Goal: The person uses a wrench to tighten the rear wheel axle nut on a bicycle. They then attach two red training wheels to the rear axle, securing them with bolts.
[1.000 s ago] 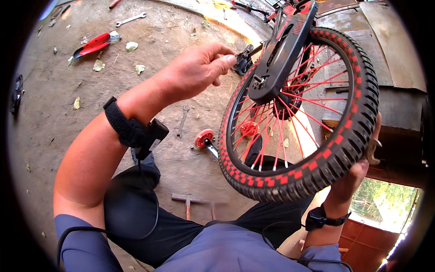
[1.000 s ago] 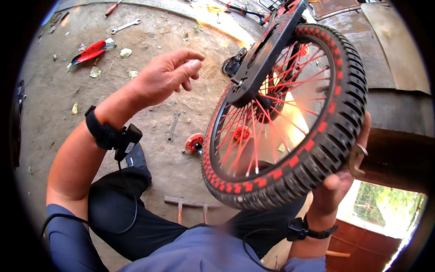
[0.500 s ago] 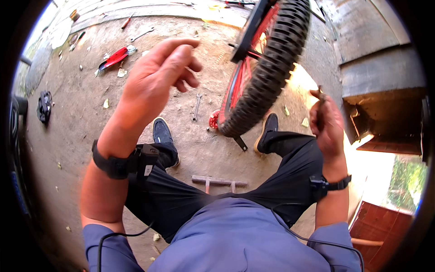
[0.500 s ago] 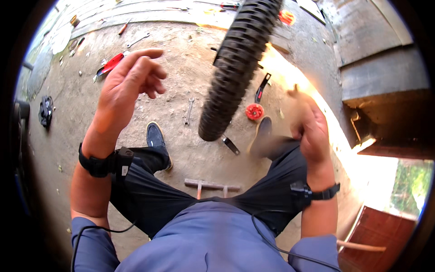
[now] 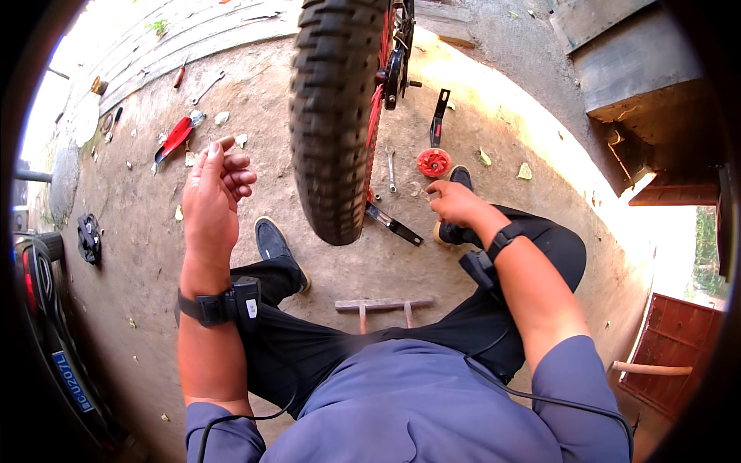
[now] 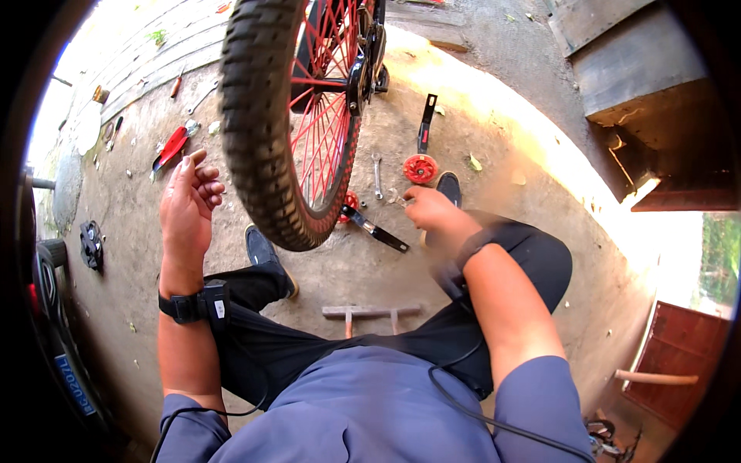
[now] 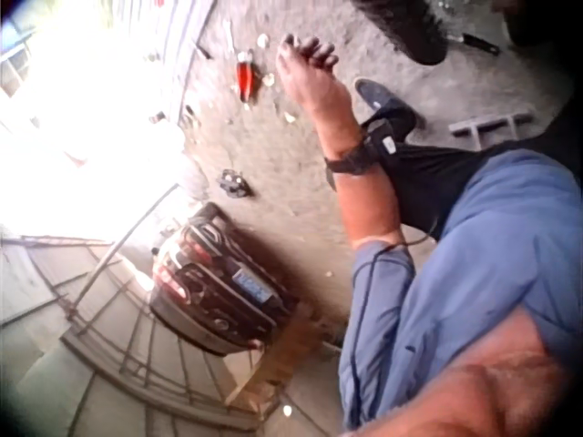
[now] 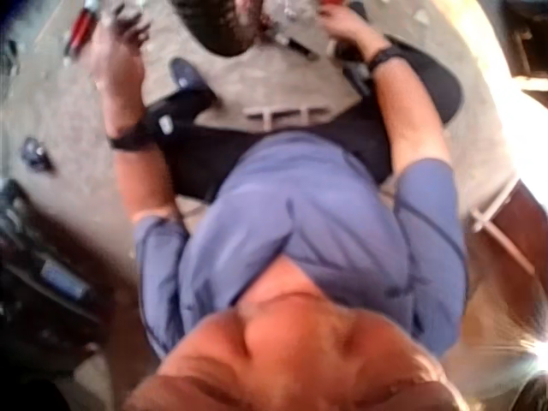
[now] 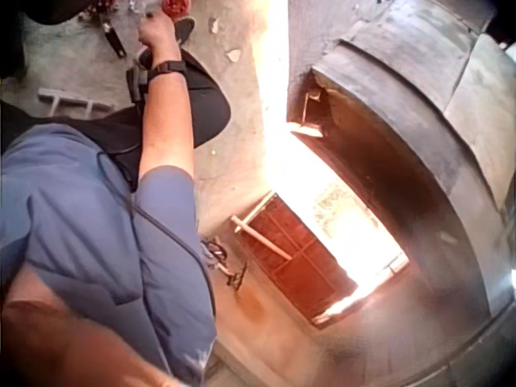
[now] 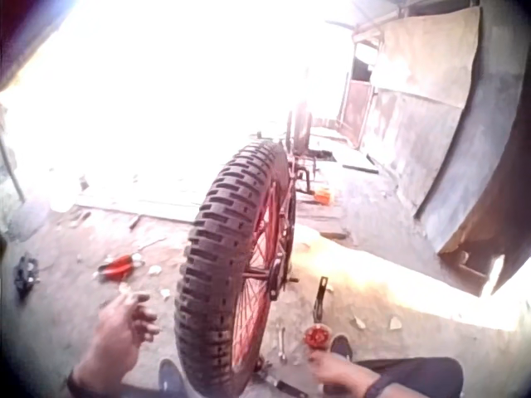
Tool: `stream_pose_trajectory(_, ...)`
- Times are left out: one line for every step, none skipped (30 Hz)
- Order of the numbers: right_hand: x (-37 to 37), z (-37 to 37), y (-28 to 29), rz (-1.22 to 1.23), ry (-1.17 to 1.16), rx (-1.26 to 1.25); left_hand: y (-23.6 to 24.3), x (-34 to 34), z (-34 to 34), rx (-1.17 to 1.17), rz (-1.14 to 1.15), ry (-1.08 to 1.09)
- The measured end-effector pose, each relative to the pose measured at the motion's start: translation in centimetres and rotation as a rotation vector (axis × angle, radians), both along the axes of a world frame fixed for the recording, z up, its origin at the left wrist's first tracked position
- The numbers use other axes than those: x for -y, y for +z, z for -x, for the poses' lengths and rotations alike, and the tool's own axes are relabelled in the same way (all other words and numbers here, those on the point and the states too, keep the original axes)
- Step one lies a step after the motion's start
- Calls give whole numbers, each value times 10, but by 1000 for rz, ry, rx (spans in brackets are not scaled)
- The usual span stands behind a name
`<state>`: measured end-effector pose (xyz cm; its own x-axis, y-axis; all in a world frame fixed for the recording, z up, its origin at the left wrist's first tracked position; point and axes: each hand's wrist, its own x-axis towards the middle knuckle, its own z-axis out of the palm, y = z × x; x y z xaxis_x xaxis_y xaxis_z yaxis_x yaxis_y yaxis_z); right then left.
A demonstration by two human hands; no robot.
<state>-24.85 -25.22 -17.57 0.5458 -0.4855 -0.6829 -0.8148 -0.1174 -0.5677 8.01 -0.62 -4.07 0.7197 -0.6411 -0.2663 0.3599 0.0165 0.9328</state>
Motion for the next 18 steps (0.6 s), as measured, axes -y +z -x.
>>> stream_pose_trajectory(-3, -6, -11, -31, -18, -31, -3, 3, 2, 1, -12, 3)
stream_pose_trajectory(-6, -11, -21, -61, -36, -62, -6, 5, 1, 7, -12, 1)
stream_pose_trajectory(-9, -15, -31, -92, -54, -94, -10, 7, -2, 11, -12, -2)
stream_pose_trajectory(-14, -18, -46, -91, -47, -73, -12, 6, -2, 16, -17, 0)
stream_pose_trajectory(-17, -16, -60, -83, -51, -57, -5, 10, 3, 41, -49, -11)
stream_pose_trajectory(-20, -14, -73, -74, -55, -41, -9, 14, 3, 19, -27, -10)
stream_pose_trajectory(-24, -15, -79, -65, -76, -55, -13, 16, 1, 1, -7, -3)
stream_pose_trajectory(-27, -15, -84, -81, -86, -61, -19, 16, 0, -16, 13, 5)
stream_pose_trajectory(-29, -15, -90, -97, -97, -66, -29, 9, -10, -22, 40, -59)
stream_pose_trajectory(-30, -13, -95, -110, -110, -75, -28, 11, -5, -20, 58, -40)
stream_pose_trajectory(-31, -13, -102, -170, -169, -104, -24, 14, 2, -17, 76, -21)
stream_pose_trajectory(-30, -12, -108, -194, -158, -121, -23, 18, 6, -15, 95, -3)
stream_pose_trajectory(-31, -15, -116, -221, -138, -131, -29, 11, -2, 113, 158, -166)
stream_pose_trajectory(-30, -21, -113, -243, -119, -145, -35, 7, -9, 234, 240, -319)
stream_pose_trajectory(-31, -26, -109, -247, -104, -208, -39, 1, -13, 306, 272, -370)
stream_pose_trajectory(-31, -27, -114, -176, -56, -183, -37, 2, -10, 300, 259, -358)
stream_pose_trajectory(-33, -26, -122, -107, -8, -155, -32, 2, -4, 292, 234, -342)
stream_pose_trajectory(-33, -27, -131, -38, 41, -127, -26, 3, 1, 278, 207, -326)
